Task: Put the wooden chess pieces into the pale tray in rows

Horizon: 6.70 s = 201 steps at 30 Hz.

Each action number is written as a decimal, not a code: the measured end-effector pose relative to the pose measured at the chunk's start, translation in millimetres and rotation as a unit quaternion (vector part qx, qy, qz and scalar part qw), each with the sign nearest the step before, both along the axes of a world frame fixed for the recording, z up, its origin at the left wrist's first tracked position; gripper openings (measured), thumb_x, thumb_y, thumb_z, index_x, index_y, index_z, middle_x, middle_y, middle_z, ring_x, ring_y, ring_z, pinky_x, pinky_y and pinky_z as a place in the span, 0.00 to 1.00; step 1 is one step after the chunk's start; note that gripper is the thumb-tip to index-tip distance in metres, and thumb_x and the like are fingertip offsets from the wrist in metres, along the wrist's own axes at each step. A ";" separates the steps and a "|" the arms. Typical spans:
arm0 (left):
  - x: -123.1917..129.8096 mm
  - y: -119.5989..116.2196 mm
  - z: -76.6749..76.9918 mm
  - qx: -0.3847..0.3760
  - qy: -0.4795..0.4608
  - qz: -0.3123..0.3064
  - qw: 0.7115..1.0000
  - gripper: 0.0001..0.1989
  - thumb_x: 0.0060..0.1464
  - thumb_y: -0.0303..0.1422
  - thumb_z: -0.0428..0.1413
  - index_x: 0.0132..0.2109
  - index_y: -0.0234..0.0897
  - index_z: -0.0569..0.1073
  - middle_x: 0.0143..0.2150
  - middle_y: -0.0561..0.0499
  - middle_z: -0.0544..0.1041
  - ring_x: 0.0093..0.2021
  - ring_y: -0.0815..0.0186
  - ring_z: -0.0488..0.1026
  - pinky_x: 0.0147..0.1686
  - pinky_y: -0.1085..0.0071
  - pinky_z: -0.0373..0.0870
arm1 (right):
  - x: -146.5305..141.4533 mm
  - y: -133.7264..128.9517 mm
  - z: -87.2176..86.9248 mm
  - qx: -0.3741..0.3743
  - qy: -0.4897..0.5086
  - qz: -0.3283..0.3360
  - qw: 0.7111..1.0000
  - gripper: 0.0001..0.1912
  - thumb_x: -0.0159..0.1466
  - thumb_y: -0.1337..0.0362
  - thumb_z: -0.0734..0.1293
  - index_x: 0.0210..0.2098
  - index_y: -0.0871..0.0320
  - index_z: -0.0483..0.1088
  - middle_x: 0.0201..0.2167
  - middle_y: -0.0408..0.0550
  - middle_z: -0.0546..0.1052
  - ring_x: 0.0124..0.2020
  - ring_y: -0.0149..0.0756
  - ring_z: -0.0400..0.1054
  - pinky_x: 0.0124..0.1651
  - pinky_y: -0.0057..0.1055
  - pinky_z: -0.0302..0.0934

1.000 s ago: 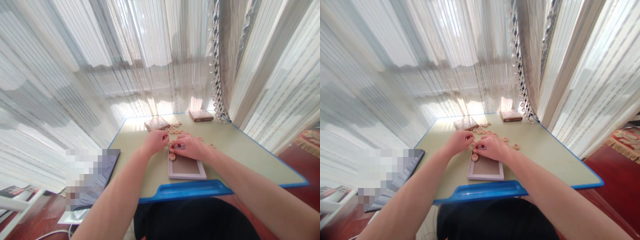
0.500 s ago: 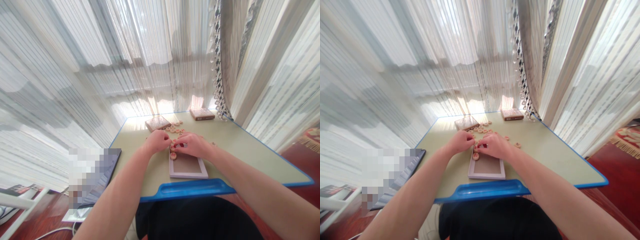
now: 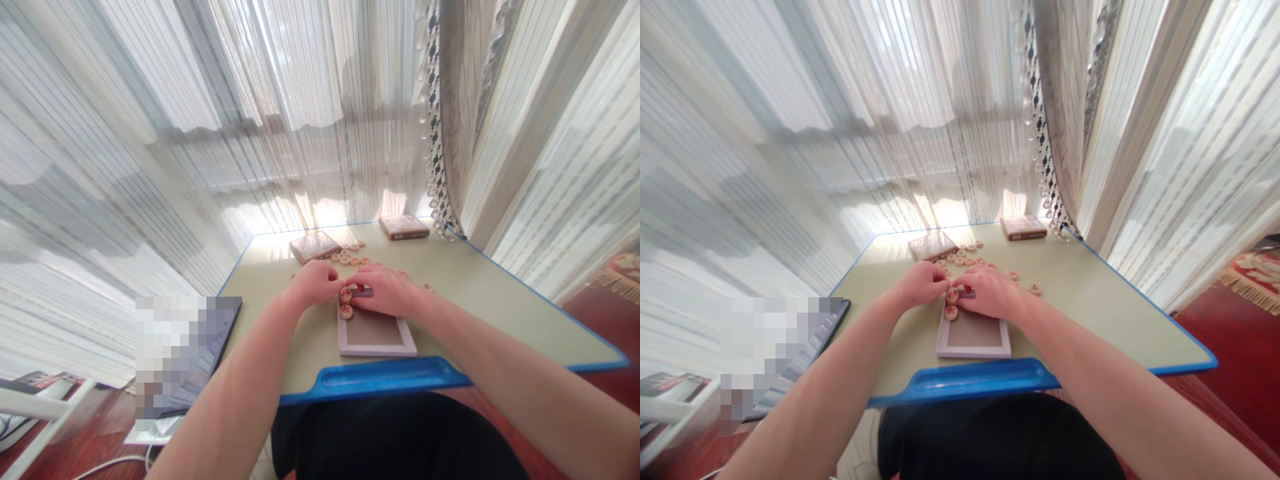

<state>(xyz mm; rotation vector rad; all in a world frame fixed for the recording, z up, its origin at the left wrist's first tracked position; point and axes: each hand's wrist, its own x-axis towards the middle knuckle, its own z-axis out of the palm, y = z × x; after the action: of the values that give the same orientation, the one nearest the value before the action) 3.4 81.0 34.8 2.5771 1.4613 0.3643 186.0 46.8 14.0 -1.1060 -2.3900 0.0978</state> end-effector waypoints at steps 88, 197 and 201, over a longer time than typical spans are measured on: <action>-9.1 9.0 -8.4 -0.013 -0.075 -0.031 0.997 0.19 0.41 0.28 0.53 0.44 0.38 0.75 0.44 0.50 0.75 0.48 0.59 0.67 0.48 0.69 0.64 | 18.4 24.5 -4.7 -0.025 0.010 -0.071 0.997 0.14 0.54 0.70 0.61 0.30 0.49 0.77 0.42 0.42 0.74 0.47 0.40 0.62 0.54 0.40 0.55; -7.2 13.1 -20.2 0.103 -0.015 -0.043 0.994 0.13 0.49 0.40 0.51 0.37 0.39 0.76 0.44 0.47 0.73 0.48 0.60 0.68 0.52 0.66 0.63 | 29.0 32.0 -5.4 -0.063 -0.019 -0.154 0.986 0.14 0.57 0.61 0.61 0.40 0.55 0.73 0.38 0.48 0.75 0.48 0.42 0.62 0.51 0.35 0.55; -7.7 13.5 -19.9 0.102 -0.010 -0.042 0.994 0.12 0.49 0.38 0.51 0.37 0.39 0.75 0.44 0.47 0.72 0.46 0.61 0.68 0.49 0.67 0.65 | 28.7 31.4 -4.3 -0.051 -0.024 -0.149 0.987 0.14 0.57 0.61 0.60 0.39 0.56 0.73 0.37 0.48 0.76 0.47 0.41 0.62 0.51 0.35 0.54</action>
<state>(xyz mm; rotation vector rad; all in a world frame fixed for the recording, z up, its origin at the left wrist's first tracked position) -4.3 94.5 14.9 2.7731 1.3700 0.5536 214.7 78.2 9.7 -1.5163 -2.2538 0.0925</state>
